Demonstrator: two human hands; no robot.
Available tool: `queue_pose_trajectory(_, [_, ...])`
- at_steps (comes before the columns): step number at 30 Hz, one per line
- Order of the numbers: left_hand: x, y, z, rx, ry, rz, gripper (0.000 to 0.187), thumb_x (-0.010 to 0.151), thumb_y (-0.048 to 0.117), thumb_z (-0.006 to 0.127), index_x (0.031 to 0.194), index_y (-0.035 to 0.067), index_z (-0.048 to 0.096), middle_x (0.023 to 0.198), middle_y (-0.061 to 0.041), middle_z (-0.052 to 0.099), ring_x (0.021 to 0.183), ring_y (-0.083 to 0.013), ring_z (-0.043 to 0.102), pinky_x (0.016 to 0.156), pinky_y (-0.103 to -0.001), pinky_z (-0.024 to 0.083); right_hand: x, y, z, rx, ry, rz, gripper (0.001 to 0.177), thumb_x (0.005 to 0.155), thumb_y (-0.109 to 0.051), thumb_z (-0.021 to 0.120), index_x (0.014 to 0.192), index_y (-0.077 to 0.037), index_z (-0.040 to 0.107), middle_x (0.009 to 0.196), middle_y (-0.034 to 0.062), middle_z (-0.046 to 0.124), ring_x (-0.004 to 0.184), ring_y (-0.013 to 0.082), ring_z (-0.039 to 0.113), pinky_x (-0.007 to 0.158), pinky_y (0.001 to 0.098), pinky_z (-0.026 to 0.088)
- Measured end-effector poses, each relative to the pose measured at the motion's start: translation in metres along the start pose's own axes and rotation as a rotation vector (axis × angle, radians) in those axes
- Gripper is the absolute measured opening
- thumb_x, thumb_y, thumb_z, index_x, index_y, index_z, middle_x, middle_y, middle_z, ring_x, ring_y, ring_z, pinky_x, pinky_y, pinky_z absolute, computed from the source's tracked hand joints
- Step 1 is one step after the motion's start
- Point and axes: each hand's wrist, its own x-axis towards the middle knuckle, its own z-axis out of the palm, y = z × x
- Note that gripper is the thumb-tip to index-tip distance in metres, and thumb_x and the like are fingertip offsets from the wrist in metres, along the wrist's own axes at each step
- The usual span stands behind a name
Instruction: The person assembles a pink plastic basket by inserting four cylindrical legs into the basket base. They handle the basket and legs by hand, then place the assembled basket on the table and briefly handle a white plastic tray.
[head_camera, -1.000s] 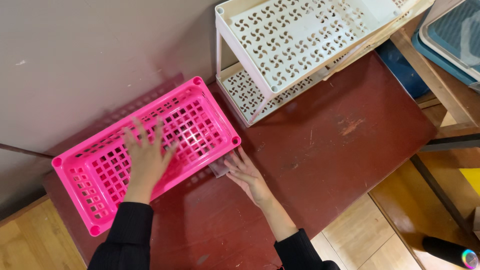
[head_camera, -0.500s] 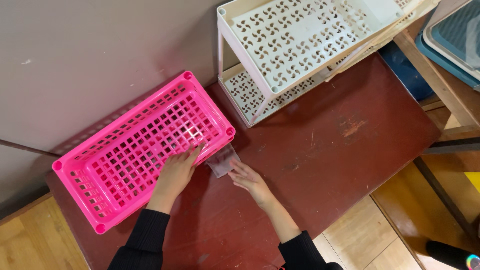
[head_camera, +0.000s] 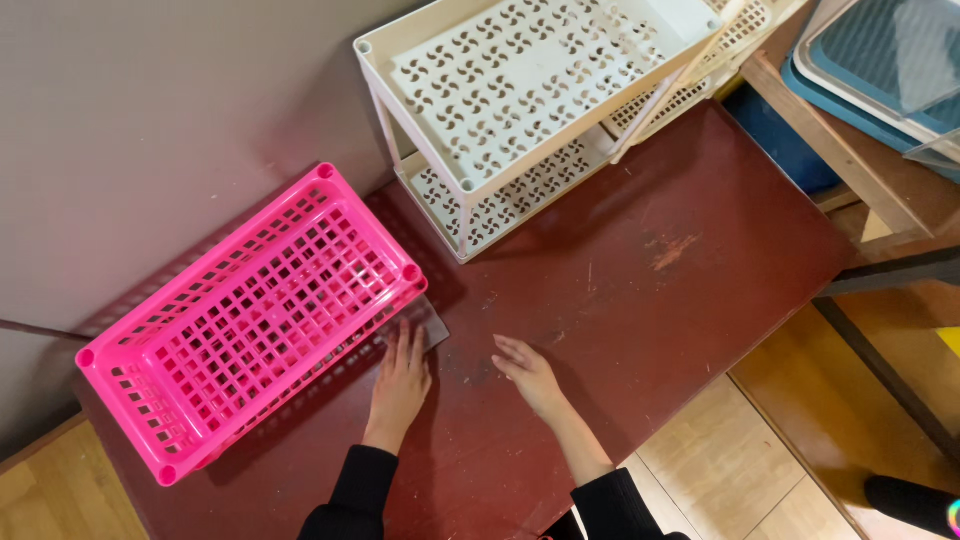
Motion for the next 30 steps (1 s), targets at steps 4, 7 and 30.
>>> queue_pose_trajectory(4, [-0.017,0.002,0.023,-0.165,-0.210,-0.251,0.054,0.092,0.021,0.063,0.140,-0.001,0.058,0.145,-0.019,0.056,0.112,-0.0348,0.066,0.090,-0.041,0.057,0.004,0.018,-0.032,-0.003,0.040,-0.024,0.053,0.093,-0.027,0.067,0.144,-0.014,0.057,0.151,0.0069,0.058,0.139,0.0192,0.054,0.103,0.0353,0.050])
queue_pose_trajectory(7, [-0.028,0.023,0.029,-0.082,-0.270,-0.243,0.045,0.094,0.025,0.063,0.131,0.000,0.065,0.139,-0.018,0.058,0.105,-0.0312,0.069,0.088,-0.040,0.059,0.003,0.027,-0.057,-0.008,0.066,-0.065,0.049,0.094,-0.026,0.067,0.141,-0.012,0.060,0.146,0.0080,0.063,0.135,0.0203,0.059,0.103,0.0342,0.050])
queue_pose_trajectory(30, [0.156,0.240,0.043,0.027,-0.188,-0.154,0.068,0.092,0.029,0.060,0.154,0.014,0.038,0.166,-0.019,0.018,0.145,-0.0536,0.029,0.119,-0.058,0.029,-0.003,0.009,-0.347,-0.882,0.435,-0.438,0.042,0.089,-0.024,0.069,0.131,-0.019,0.066,0.161,0.0177,0.035,0.149,0.0353,0.033,0.119,0.0480,0.031])
